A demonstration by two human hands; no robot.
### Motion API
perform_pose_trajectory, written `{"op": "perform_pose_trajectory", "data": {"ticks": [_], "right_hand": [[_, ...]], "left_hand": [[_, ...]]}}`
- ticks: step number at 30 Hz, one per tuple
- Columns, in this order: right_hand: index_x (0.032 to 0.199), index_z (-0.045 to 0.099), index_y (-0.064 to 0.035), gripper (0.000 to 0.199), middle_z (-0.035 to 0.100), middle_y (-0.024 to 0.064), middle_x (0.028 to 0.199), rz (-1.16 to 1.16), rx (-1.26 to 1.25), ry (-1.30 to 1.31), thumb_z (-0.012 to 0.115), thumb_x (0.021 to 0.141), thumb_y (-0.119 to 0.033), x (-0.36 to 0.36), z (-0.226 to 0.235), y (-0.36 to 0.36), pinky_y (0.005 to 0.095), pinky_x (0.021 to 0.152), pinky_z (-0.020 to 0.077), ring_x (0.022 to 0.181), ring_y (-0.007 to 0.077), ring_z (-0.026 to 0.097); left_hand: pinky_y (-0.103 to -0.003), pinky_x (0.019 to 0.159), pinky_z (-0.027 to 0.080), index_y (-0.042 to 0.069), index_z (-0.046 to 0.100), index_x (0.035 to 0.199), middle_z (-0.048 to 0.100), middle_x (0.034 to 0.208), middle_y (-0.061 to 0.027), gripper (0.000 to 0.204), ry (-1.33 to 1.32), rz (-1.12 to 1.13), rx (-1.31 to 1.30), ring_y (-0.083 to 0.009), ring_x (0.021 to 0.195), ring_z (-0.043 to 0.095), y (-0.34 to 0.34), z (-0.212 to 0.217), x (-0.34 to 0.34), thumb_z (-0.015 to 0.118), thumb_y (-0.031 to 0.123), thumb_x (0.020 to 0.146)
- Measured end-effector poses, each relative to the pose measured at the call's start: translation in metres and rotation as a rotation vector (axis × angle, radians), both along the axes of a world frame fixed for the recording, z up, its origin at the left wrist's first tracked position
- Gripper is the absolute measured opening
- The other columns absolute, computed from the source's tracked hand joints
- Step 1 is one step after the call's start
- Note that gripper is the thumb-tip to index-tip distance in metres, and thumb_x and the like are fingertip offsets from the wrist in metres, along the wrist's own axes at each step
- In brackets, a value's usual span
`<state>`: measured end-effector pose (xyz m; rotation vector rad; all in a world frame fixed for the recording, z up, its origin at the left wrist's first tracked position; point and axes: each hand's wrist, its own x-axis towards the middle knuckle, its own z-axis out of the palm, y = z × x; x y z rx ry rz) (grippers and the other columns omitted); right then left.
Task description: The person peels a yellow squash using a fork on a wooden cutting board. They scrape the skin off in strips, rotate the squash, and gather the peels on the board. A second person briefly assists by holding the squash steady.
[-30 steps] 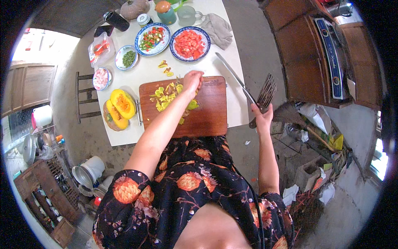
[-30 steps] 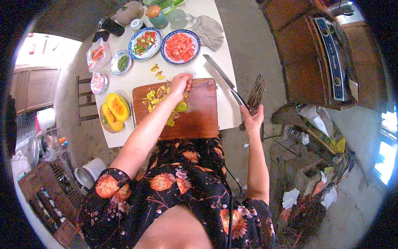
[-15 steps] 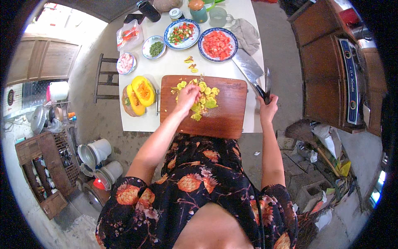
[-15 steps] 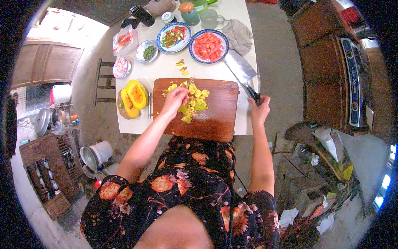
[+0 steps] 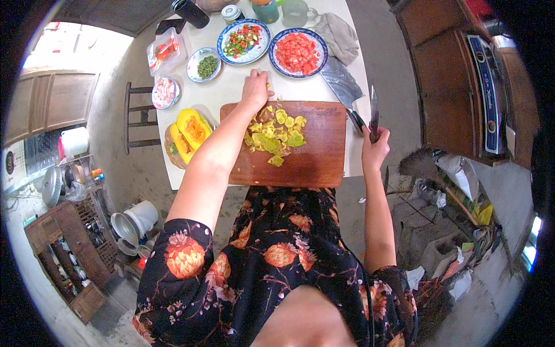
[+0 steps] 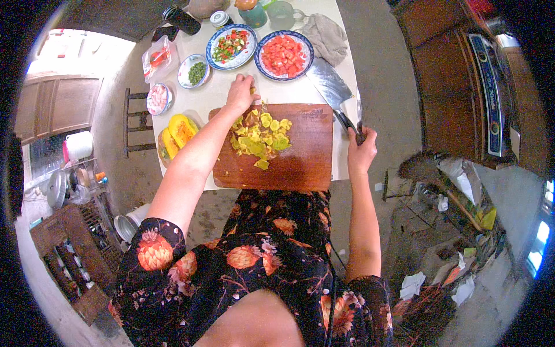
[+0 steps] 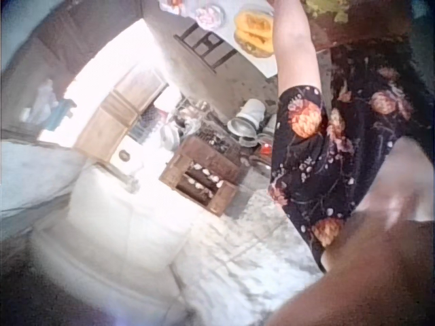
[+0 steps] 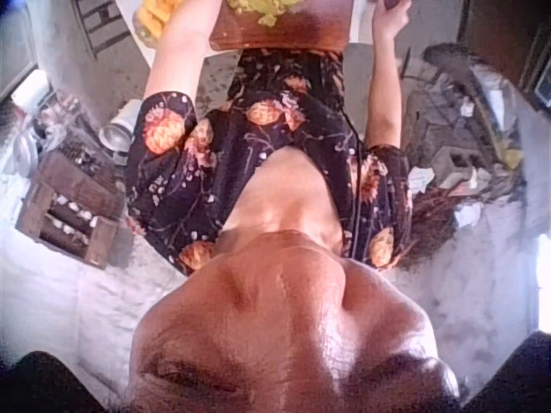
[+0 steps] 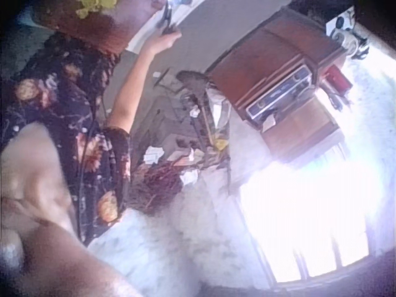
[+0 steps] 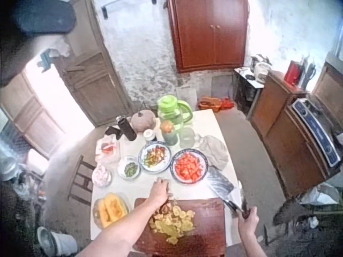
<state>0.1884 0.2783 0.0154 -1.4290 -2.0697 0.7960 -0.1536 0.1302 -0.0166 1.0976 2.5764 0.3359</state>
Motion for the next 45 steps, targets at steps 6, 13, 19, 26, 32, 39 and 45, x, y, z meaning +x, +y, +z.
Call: {"op": "perform_pose_trajectory", "data": {"ticks": [6,13,19,26,32,39,45], "right_hand": [[0.094,0.056,0.0002,0.037,0.065,0.0194,0.072,0.233,-0.118,0.046,0.076,0.083,-0.029,-0.009,0.020,-0.050,0.0400,0.058,0.0505,0.063,0.0329,0.066],[0.098,0.051,-0.0006,0.034,0.065,0.0241,0.075,0.416,-0.122,-0.150,0.067,0.087,-0.029,-0.059,-0.008,-0.082,0.0510,0.063,0.0503,0.070,0.0435,0.063],[0.098,0.051,-0.0045,0.027,0.064,0.0206,0.075,0.671,0.007,-0.231,0.066,0.084,-0.022,-0.087,-0.002,-0.098,0.0491,0.060,0.0521,0.068,0.0397,0.064],[0.102,0.054,-0.0079,0.029,0.063,0.0160,0.072,0.982,0.127,-0.222,0.068,0.080,-0.020,-0.071,0.001,-0.100,0.0473,0.058,0.0518,0.068,0.0365,0.064],[0.108,0.062,-0.0092,0.030,0.064,0.0171,0.068,0.912,0.025,-0.050,0.069,0.081,-0.020,-0.041,0.017,-0.082,0.0464,0.057,0.0511,0.061,0.0361,0.063],[0.100,0.064,-0.0071,0.024,0.064,0.0201,0.069,0.640,-0.111,-0.003,0.071,0.081,-0.021,-0.029,0.008,-0.081,0.0452,0.057,0.0506,0.063,0.0384,0.064],[0.097,0.061,-0.0021,0.026,0.065,0.0226,0.075,0.454,-0.199,-0.012,0.072,0.081,-0.019,-0.021,0.010,-0.102,0.0460,0.060,0.0500,0.071,0.0402,0.065]], "left_hand": [[-0.044,0.082,0.050,0.001,0.062,0.092,0.060,0.094,-0.0194,0.023,-0.164,-0.177,0.056,-0.0370,0.092,0.061,-0.001,-0.001,-0.002,0.072,0.009,0.073],[-0.040,0.076,0.051,0.004,0.062,0.084,0.064,0.086,-0.0154,0.019,-0.053,-0.109,0.063,-0.0335,0.085,0.063,0.002,-0.013,-0.003,0.071,0.007,0.068],[-0.033,0.078,0.051,0.008,0.069,0.086,0.067,0.086,-0.0096,0.017,-0.387,-0.049,0.095,-0.0232,0.082,0.065,-0.029,-0.014,-0.025,0.070,0.009,0.069],[-0.035,0.078,0.050,0.007,0.070,0.088,0.062,0.090,-0.0104,0.015,-0.295,-0.119,0.309,-0.0264,0.086,0.062,-0.066,0.012,0.006,0.067,0.004,0.073],[-0.044,0.086,0.049,0.004,0.069,0.098,0.065,0.096,-0.0128,0.024,-0.082,-0.411,0.264,-0.0324,0.101,0.060,-0.115,0.042,0.073,0.071,0.011,0.075],[-0.045,0.078,0.050,0.002,0.066,0.080,0.064,0.090,-0.0175,0.014,-0.021,-0.117,0.329,-0.0366,0.087,0.062,-0.047,0.040,0.031,0.066,0.016,0.081],[-0.046,0.079,0.051,0.001,0.068,0.084,0.067,0.090,-0.0219,0.017,0.011,-0.021,-0.009,-0.0370,0.088,0.065,-0.009,0.003,0.013,0.071,0.016,0.077]]}}
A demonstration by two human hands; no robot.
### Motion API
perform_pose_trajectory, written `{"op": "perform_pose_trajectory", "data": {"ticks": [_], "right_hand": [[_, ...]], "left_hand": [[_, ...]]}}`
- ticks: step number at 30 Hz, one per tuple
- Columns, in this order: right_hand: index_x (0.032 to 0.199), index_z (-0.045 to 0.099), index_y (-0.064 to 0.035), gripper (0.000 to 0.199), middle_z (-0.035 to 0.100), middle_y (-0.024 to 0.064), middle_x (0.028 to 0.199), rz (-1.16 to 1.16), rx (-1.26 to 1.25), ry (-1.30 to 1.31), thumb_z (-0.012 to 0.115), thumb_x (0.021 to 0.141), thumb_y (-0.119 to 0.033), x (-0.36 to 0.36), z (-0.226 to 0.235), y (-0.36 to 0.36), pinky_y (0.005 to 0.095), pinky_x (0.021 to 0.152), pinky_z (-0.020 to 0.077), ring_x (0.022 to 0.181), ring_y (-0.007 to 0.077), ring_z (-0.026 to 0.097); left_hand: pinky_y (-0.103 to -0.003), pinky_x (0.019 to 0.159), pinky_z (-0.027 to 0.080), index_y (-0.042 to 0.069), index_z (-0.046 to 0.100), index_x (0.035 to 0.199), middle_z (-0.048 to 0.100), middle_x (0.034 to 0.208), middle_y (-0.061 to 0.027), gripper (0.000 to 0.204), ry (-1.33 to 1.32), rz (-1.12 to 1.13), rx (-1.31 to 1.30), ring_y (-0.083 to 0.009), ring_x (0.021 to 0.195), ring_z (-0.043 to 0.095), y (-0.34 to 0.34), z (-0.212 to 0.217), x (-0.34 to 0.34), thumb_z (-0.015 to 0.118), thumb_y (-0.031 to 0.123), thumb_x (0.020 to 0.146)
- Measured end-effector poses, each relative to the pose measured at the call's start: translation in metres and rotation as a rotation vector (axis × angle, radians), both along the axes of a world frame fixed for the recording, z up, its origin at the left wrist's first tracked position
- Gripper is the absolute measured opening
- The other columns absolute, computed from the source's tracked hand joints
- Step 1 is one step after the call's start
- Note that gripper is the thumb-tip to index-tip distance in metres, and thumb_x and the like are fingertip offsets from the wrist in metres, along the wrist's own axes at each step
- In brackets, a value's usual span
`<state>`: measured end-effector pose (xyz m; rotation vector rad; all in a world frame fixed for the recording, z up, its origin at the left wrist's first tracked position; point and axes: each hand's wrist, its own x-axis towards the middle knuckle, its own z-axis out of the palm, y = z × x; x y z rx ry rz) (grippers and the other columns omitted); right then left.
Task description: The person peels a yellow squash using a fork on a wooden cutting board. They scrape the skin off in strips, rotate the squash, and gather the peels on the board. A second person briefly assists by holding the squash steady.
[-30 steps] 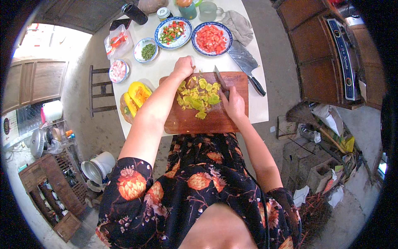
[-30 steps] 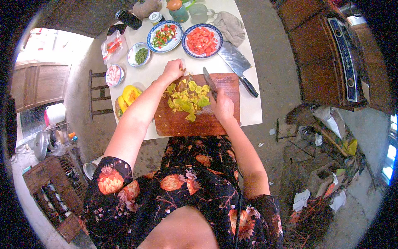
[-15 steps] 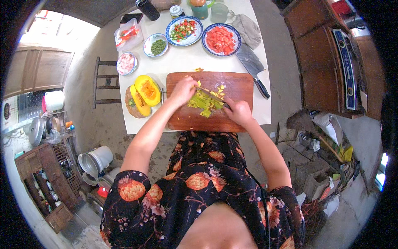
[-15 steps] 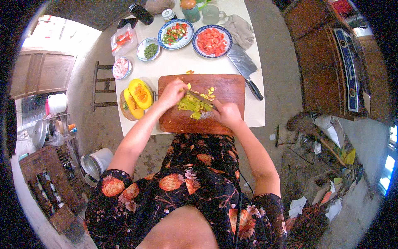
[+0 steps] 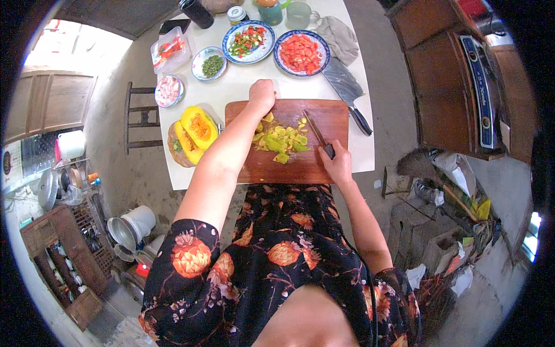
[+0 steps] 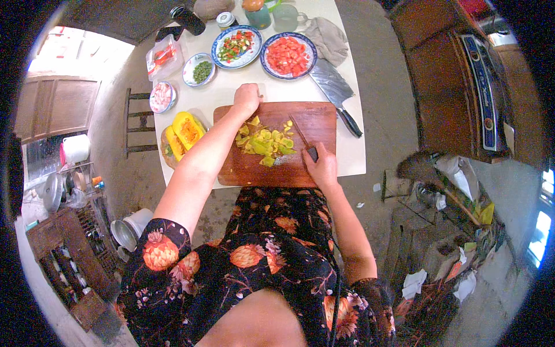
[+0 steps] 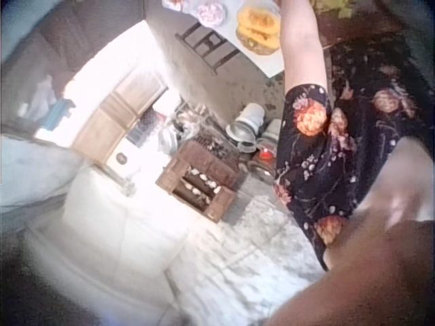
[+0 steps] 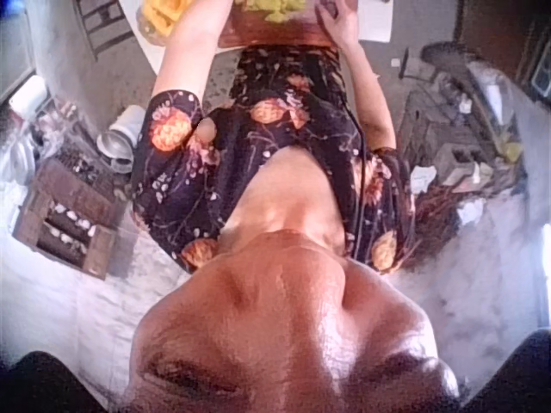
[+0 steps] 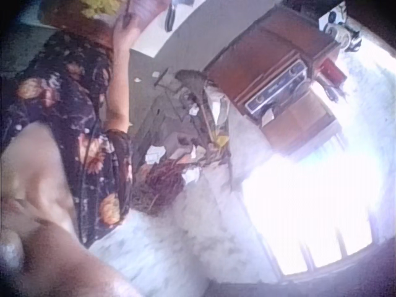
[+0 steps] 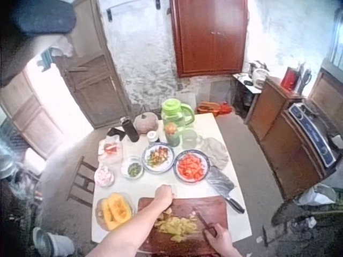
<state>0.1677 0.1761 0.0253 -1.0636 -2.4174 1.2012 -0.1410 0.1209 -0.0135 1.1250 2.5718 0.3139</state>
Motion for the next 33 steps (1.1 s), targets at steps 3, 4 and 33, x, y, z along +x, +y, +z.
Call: {"op": "perform_pose_trajectory", "data": {"ticks": [3,4,33], "right_hand": [[0.097,0.060,-0.0003,0.026,0.065,0.0247,0.083,-0.058,-0.008,0.046,0.071,0.083,-0.019,0.008,-0.003,-0.005,0.0461,0.066,0.0501,0.078,0.0419,0.064],[0.101,0.058,0.0002,0.028,0.065,0.0257,0.088,-0.063,-0.049,-0.001,0.070,0.084,-0.018,0.011,0.000,-0.006,0.0466,0.070,0.0497,0.083,0.0432,0.063],[0.110,0.054,-0.0064,0.028,0.064,0.0224,0.076,0.659,0.357,0.104,0.060,0.088,-0.023,-0.121,-0.011,0.028,0.0523,0.064,0.0504,0.072,0.0427,0.063]], "left_hand": [[-0.045,0.079,0.053,0.000,0.070,0.086,0.068,0.090,-0.0230,0.019,-0.015,-0.003,-0.060,-0.0363,0.088,0.067,0.009,-0.005,-0.002,0.071,0.018,0.077],[-0.044,0.081,0.053,0.000,0.070,0.089,0.069,0.093,-0.0226,0.021,-0.029,-0.016,-0.097,-0.0357,0.091,0.067,0.014,-0.003,-0.001,0.070,0.018,0.078],[-0.045,0.090,0.044,0.000,0.054,0.114,0.055,0.112,-0.0198,0.032,0.188,0.457,0.613,-0.0383,0.106,0.052,-0.161,0.026,0.171,0.059,0.002,0.082]]}}
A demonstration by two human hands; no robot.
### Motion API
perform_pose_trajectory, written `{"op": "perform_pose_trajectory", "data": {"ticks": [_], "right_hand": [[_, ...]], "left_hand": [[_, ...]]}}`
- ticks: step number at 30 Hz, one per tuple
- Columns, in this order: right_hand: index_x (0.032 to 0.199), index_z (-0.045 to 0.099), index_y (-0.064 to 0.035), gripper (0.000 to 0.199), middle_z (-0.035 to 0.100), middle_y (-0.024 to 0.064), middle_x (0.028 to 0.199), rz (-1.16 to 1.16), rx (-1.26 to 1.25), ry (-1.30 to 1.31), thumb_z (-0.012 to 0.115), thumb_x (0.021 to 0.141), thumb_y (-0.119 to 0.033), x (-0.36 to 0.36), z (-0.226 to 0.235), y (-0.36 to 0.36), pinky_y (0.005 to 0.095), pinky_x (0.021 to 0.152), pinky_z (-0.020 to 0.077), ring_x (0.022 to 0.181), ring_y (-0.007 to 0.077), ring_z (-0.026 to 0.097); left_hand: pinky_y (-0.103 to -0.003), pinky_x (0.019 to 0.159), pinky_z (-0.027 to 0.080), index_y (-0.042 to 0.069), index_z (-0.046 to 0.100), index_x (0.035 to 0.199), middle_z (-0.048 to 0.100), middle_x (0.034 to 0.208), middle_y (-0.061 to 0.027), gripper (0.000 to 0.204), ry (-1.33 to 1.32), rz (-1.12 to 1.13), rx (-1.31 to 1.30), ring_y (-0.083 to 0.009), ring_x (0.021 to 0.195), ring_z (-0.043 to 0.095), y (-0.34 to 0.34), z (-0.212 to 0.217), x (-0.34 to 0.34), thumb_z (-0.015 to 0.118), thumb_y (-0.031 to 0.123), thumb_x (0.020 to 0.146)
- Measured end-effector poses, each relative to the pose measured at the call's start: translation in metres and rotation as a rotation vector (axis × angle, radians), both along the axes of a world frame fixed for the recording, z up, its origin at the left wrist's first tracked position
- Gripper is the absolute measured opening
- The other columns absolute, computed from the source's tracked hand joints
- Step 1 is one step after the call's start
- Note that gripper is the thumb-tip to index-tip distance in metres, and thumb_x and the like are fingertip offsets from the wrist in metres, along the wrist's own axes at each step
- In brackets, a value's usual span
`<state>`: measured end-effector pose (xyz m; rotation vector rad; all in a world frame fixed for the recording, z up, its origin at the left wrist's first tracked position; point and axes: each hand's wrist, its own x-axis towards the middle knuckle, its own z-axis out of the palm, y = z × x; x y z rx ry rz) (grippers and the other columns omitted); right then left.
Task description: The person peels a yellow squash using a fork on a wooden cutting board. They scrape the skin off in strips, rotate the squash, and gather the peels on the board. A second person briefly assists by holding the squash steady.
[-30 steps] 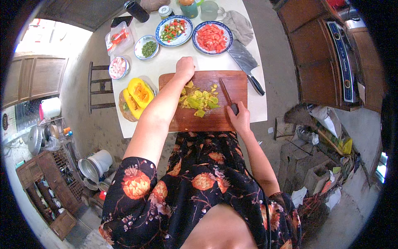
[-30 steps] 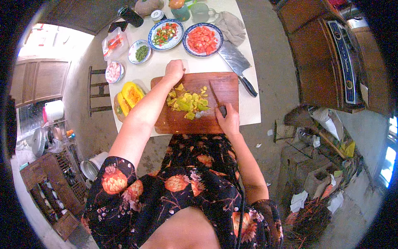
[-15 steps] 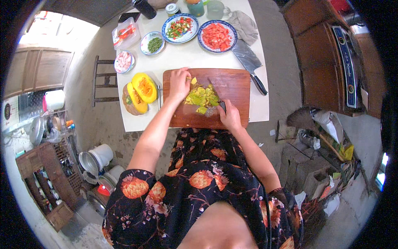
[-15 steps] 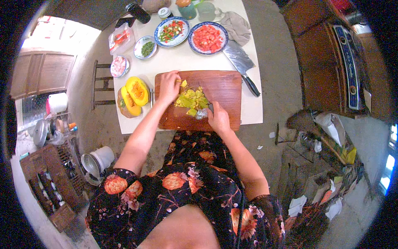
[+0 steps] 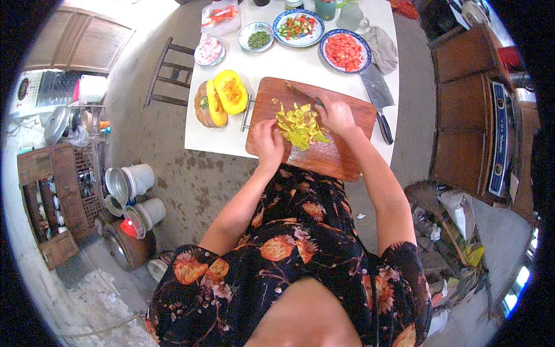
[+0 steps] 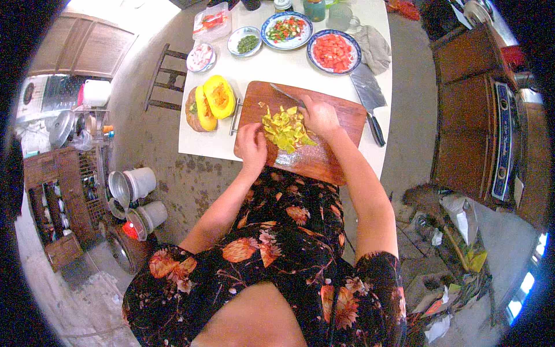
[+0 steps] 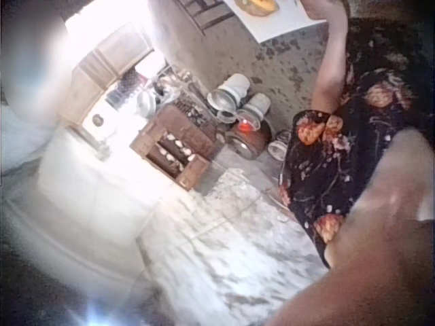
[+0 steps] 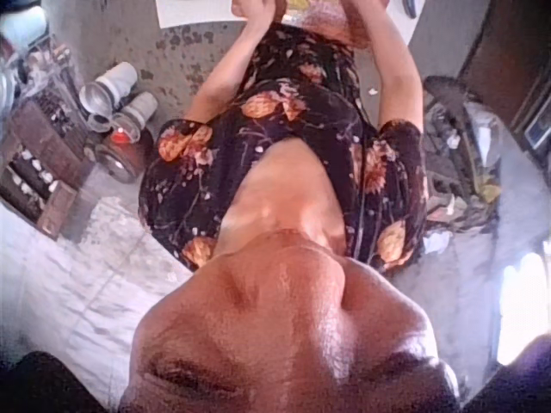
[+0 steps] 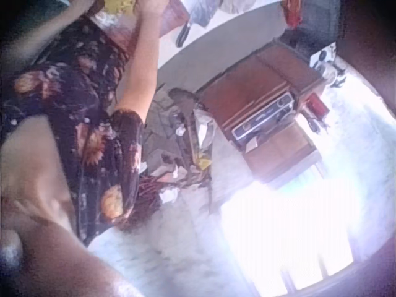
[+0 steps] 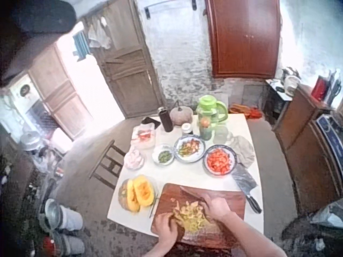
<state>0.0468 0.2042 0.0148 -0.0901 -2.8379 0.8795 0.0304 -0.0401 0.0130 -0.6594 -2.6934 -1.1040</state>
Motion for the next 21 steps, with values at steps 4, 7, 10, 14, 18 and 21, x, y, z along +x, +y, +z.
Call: {"op": "perform_pose_trajectory", "data": {"ticks": [4,7,10,14,18,21], "right_hand": [[0.111,0.054,-0.0069,0.030,0.065,0.0216,0.084,0.103,0.074,-0.104,0.060,0.085,-0.021,-0.022,0.005,-0.008,0.0512,0.070,0.0515,0.081,0.0400,0.064],[0.112,0.056,-0.0073,0.031,0.065,0.0214,0.089,0.237,0.110,-0.164,0.061,0.084,-0.020,-0.010,0.007,-0.003,0.0499,0.075,0.0519,0.086,0.0385,0.064],[0.113,0.058,-0.0082,0.033,0.066,0.0212,0.091,0.387,0.083,-0.088,0.061,0.083,-0.019,0.003,0.002,0.006,0.0491,0.077,0.0519,0.088,0.0386,0.064],[0.118,0.059,-0.0106,0.036,0.067,0.0202,0.099,0.342,0.001,-0.200,0.061,0.083,-0.019,0.005,0.013,0.018,0.0490,0.080,0.0509,0.092,0.0384,0.064],[0.117,0.059,-0.0093,0.035,0.065,0.0197,0.101,0.269,0.033,-0.097,0.062,0.083,-0.018,-0.021,0.009,0.002,0.0483,0.084,0.0495,0.097,0.0379,0.062],[0.116,0.059,-0.0085,0.036,0.064,0.0186,0.101,0.273,0.102,-0.054,0.064,0.082,-0.018,-0.033,0.002,-0.011,0.0469,0.086,0.0486,0.100,0.0371,0.060]], "left_hand": [[-0.043,0.097,0.040,-0.001,0.055,0.119,0.054,0.117,-0.0190,0.037,-0.043,0.181,-0.056,-0.0376,0.111,0.048,-0.033,-0.016,-0.009,0.057,0.000,0.081],[-0.044,0.098,0.040,-0.002,0.056,0.117,0.055,0.115,-0.0201,0.035,-0.095,0.114,-0.114,-0.0390,0.110,0.049,-0.026,-0.021,-0.015,0.056,-0.001,0.081],[-0.046,0.091,0.044,-0.003,0.058,0.111,0.057,0.109,-0.0185,0.032,-0.079,0.003,-0.085,-0.0386,0.105,0.052,-0.004,-0.030,-0.005,0.055,-0.001,0.079],[-0.042,0.093,0.044,0.000,0.058,0.115,0.058,0.113,-0.0180,0.034,-0.093,-0.037,0.076,-0.0359,0.106,0.054,0.014,-0.011,0.021,0.060,0.000,0.081],[-0.042,0.087,0.044,-0.001,0.053,0.113,0.053,0.103,-0.0161,0.048,-0.165,0.125,-0.056,-0.0340,0.097,0.052,-0.027,-0.001,0.030,0.077,0.009,0.073],[-0.040,0.083,0.045,-0.001,0.049,0.112,0.051,0.100,-0.0152,0.074,-0.284,0.189,-0.110,-0.0327,0.095,0.051,-0.054,0.001,0.032,0.091,0.024,0.057]]}}
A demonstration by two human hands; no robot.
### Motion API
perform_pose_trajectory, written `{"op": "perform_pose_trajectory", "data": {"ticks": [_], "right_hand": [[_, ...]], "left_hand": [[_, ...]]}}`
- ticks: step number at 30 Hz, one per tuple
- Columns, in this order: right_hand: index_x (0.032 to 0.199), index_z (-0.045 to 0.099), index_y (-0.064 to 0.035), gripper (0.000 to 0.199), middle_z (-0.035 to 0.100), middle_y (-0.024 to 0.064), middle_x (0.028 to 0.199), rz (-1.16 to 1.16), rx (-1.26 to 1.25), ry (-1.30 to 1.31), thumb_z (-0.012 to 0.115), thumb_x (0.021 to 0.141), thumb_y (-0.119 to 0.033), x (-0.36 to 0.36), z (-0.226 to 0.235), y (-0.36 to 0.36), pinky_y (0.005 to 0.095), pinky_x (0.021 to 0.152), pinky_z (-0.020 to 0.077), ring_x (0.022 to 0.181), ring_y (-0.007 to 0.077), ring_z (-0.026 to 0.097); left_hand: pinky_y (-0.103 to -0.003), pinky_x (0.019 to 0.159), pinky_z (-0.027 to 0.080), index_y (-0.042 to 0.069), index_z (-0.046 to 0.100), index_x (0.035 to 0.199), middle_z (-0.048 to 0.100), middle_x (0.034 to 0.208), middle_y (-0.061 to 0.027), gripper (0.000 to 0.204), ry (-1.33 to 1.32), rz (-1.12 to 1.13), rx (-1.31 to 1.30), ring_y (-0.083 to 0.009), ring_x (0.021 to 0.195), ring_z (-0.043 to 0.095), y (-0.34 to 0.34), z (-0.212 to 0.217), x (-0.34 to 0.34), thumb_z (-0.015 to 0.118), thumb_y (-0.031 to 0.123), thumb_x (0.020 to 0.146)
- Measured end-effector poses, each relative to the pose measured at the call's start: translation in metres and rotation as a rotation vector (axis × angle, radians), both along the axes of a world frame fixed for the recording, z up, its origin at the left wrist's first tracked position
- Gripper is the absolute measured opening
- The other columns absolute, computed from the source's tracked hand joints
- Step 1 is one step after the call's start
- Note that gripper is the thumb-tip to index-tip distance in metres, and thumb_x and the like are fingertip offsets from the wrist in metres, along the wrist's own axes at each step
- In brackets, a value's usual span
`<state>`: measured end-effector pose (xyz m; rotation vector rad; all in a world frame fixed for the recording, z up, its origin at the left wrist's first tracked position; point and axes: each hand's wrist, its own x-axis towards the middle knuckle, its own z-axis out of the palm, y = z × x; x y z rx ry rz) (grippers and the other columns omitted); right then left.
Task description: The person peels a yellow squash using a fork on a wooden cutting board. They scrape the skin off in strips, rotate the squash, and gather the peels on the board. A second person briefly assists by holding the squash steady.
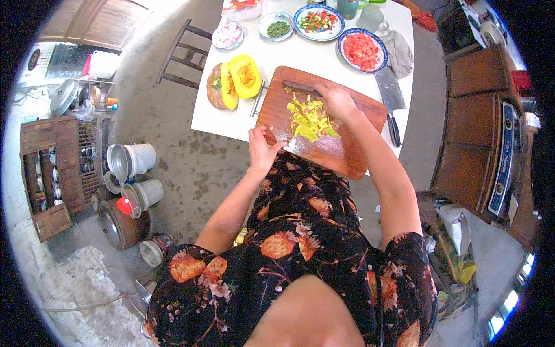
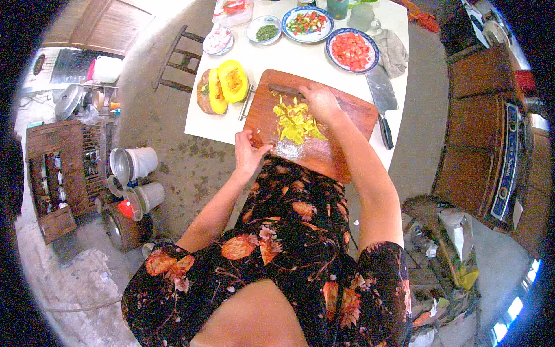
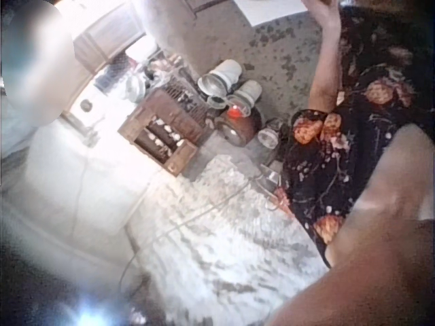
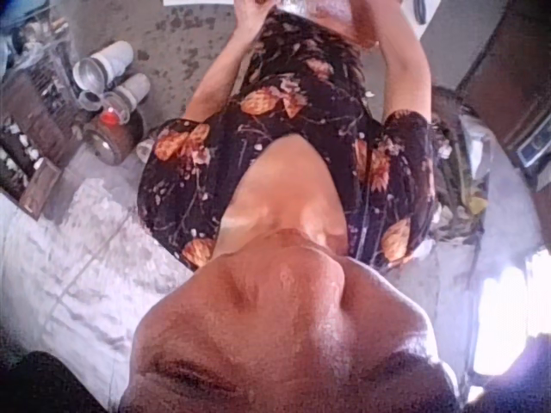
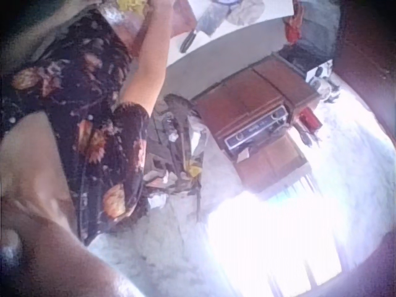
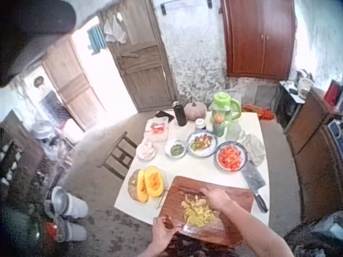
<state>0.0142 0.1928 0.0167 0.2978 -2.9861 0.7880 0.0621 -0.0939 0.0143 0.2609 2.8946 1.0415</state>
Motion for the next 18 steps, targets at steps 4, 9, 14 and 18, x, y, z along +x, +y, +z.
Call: {"op": "perform_pose_trajectory", "data": {"ticks": [4,9,14,18], "right_hand": [[0.115,0.061,-0.0084,0.037,0.063,0.0170,0.099,0.148,0.076,-0.080,0.066,0.080,-0.019,0.007,0.014,0.001,0.0457,0.087,0.0483,0.099,0.0358,0.059],[0.114,0.062,-0.0077,0.036,0.065,0.0200,0.100,0.105,-0.047,-0.068,0.066,0.080,-0.018,0.045,0.032,0.015,0.0471,0.085,0.0490,0.097,0.0369,0.062],[0.109,0.063,-0.0036,0.029,0.066,0.0246,0.091,-0.379,-0.352,0.005,0.063,0.086,-0.021,0.105,0.010,0.030,0.0484,0.072,0.0508,0.083,0.0419,0.064],[0.113,0.060,-0.0026,0.034,0.064,0.0270,0.081,-0.650,-0.367,0.016,0.063,0.088,-0.025,0.148,-0.006,0.018,0.0502,0.065,0.0500,0.075,0.0441,0.064]], "left_hand": [[-0.040,0.087,0.045,-0.002,0.051,0.113,0.050,0.105,-0.0169,0.080,-0.094,-0.148,-0.160,-0.0356,0.101,0.050,0.003,0.021,-0.004,0.093,0.024,0.050],[-0.039,0.077,0.051,-0.001,0.061,0.112,0.057,0.097,-0.0157,0.069,0.032,-0.257,-0.182,-0.0311,0.088,0.058,0.000,-0.011,-0.012,0.090,0.020,0.053],[-0.037,0.068,0.053,0.000,0.070,0.094,0.065,0.081,-0.0129,0.036,0.025,-0.315,-0.105,-0.0264,0.072,0.064,0.003,-0.014,-0.029,0.084,0.010,0.063],[-0.034,0.069,0.055,-0.001,0.071,0.092,0.070,0.085,-0.0152,0.023,0.032,-0.283,0.016,-0.0252,0.075,0.069,0.036,-0.031,-0.040,0.077,0.003,0.070]]}}
